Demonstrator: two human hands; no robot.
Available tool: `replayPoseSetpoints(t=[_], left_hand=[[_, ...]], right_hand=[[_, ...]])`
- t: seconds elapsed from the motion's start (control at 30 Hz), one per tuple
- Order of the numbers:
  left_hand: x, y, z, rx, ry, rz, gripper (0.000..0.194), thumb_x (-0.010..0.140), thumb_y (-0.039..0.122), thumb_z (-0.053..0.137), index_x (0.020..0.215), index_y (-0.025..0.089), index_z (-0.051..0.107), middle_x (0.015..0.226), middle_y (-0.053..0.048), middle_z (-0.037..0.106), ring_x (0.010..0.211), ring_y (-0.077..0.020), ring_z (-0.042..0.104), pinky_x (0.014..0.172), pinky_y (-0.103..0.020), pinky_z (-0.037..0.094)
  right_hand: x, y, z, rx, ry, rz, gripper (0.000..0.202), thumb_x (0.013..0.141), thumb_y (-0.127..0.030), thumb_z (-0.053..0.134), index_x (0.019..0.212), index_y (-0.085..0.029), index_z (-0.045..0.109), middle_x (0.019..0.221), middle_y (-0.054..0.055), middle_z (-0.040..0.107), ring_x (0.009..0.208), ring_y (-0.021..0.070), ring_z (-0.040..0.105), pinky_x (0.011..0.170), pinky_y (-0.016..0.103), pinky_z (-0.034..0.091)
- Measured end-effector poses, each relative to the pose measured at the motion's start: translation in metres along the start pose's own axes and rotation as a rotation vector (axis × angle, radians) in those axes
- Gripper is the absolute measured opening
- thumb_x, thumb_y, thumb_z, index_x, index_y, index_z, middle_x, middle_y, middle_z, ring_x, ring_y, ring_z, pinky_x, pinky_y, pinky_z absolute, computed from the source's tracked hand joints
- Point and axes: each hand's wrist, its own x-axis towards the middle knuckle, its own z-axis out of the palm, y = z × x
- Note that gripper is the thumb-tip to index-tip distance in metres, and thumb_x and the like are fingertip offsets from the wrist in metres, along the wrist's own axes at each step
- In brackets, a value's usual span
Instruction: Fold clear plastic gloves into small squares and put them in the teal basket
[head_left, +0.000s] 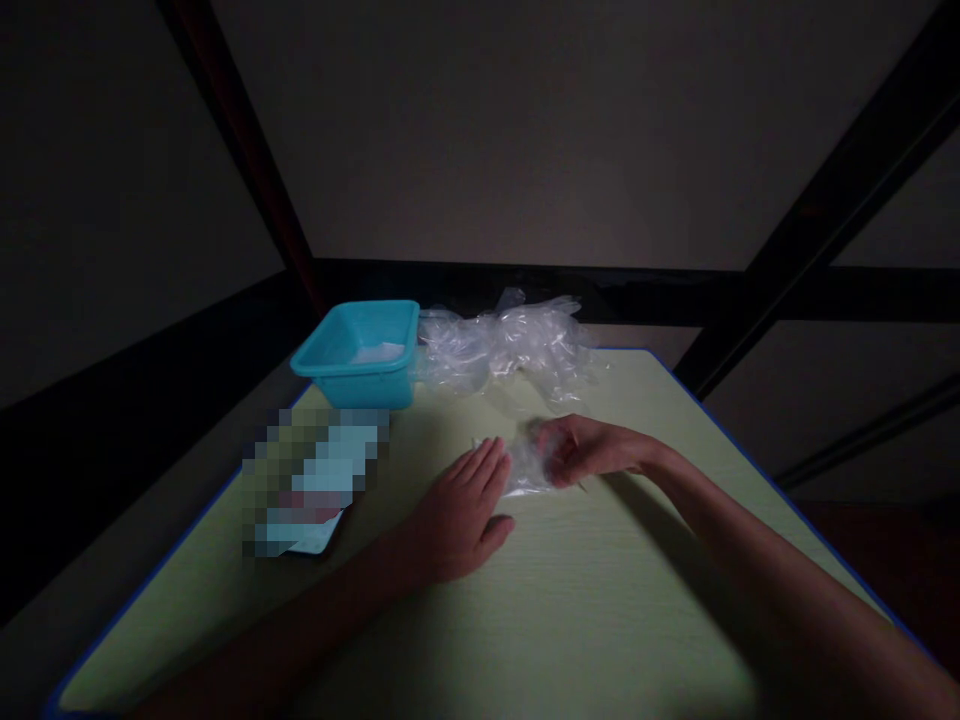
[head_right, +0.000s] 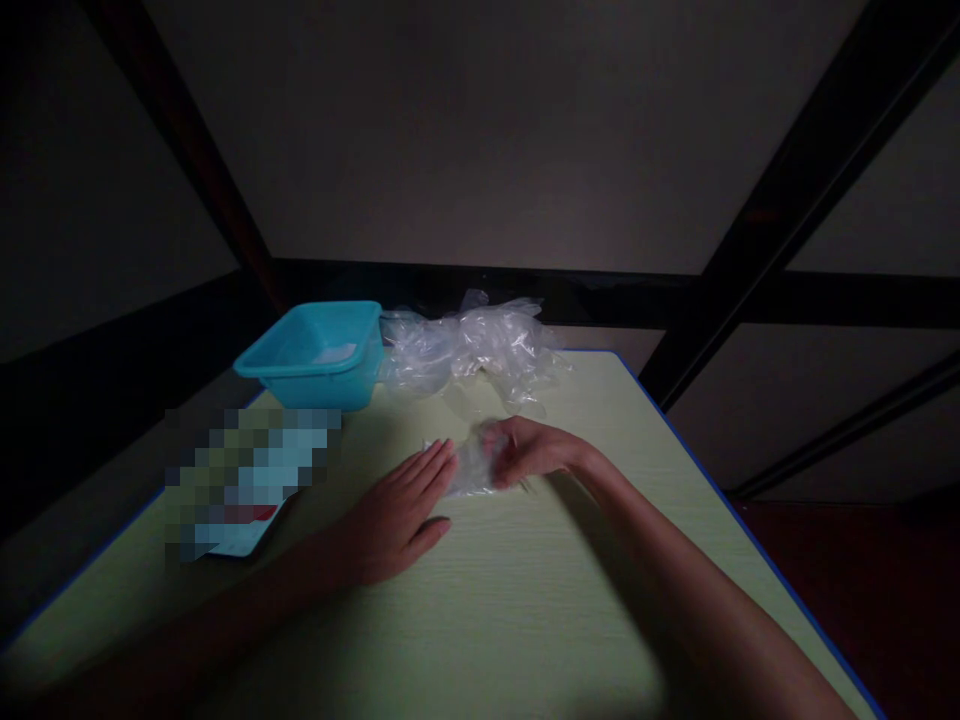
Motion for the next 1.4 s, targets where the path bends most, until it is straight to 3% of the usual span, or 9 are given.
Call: replayPoseSetpoints(t=[0.17,0.27,0.53,0.83,1.0,1.2,1.4], left_hand=[[-0.001,-0.001,0.001,-0.026,-0.002,0.000,0.059,0.085,0.030,0.045,0.134,0.001,0.030,0.144,-0.024,0.027,0.136,-0.0306,0.019,0.108,-0.045,0.026],[-0.001,-0.001,0.001,-0.050,0.016,0.004,0.058,0.086,0.030,0.045,0.135,0.003,0.030,0.144,-0.024,0.026,0.136,-0.0298,0.018,0.108,-0.045,0.026],[-0.001,-0.001,0.001,-0.075,0.006,-0.003,0.060,0.084,0.028,0.046,0.136,0.004,0.028,0.145,-0.023,0.025,0.136,-0.0297,0.018,0.108,-0.046,0.026],[-0.001,-0.001,0.001,-0.075,-0.017,-0.007,0.059,0.085,0.028,0.045,0.136,0.003,0.028,0.145,-0.023,0.024,0.137,-0.0291,0.017,0.108,-0.046,0.025],[-0.001,-0.001,0.000,-0.096,-0.007,-0.006,0.059,0.086,0.029,0.044,0.138,0.006,0.026,0.146,-0.021,0.023,0.137,-0.0283,0.016,0.108,-0.046,0.025],[-0.001,-0.002,0.001,-0.098,0.001,0.001,0.060,0.086,0.029,0.043,0.139,0.008,0.024,0.146,-0.020,0.024,0.137,-0.0275,0.016,0.108,-0.046,0.025],[-0.001,0.000,-0.002,-0.086,-0.024,-0.012,0.058,0.087,0.029,0.043,0.136,0.004,0.028,0.146,-0.021,0.025,0.137,-0.0283,0.017,0.109,-0.045,0.025]], right_hand=[[-0.019,0.017,-0.008,0.090,0.033,-0.021,0.045,0.050,-0.012,0.067,0.090,-0.016,0.047,0.063,-0.004,0.061,0.058,0.0120,0.058,0.055,0.024,0.042],[-0.028,0.026,-0.009,0.084,0.085,-0.072,0.043,0.057,-0.014,0.065,0.095,-0.017,0.046,0.066,-0.003,0.062,0.060,0.0114,0.058,0.056,0.024,0.042],[-0.042,0.040,-0.003,-0.006,0.282,-0.196,0.031,0.066,-0.021,0.065,0.093,-0.019,0.049,0.071,-0.002,0.059,0.061,0.0118,0.056,0.056,0.025,0.044],[-0.044,0.044,0.008,-0.060,0.398,-0.217,0.033,0.063,-0.018,0.063,0.094,-0.018,0.052,0.072,-0.003,0.054,0.053,0.0082,0.049,0.046,0.021,0.037],[-0.049,0.038,0.006,0.035,0.376,-0.217,0.031,0.063,-0.015,0.061,0.093,-0.018,0.051,0.076,-0.001,0.055,0.058,0.0103,0.055,0.050,0.024,0.043],[-0.053,0.032,0.008,0.102,0.332,-0.069,0.039,0.069,-0.029,0.065,0.100,-0.020,0.044,0.079,0.000,0.053,0.054,0.0097,0.057,0.039,0.020,0.038],[-0.047,0.037,0.010,0.123,0.370,-0.150,0.035,0.063,-0.022,0.065,0.092,-0.019,0.045,0.074,-0.002,0.054,0.049,0.0081,0.054,0.044,0.023,0.041]])
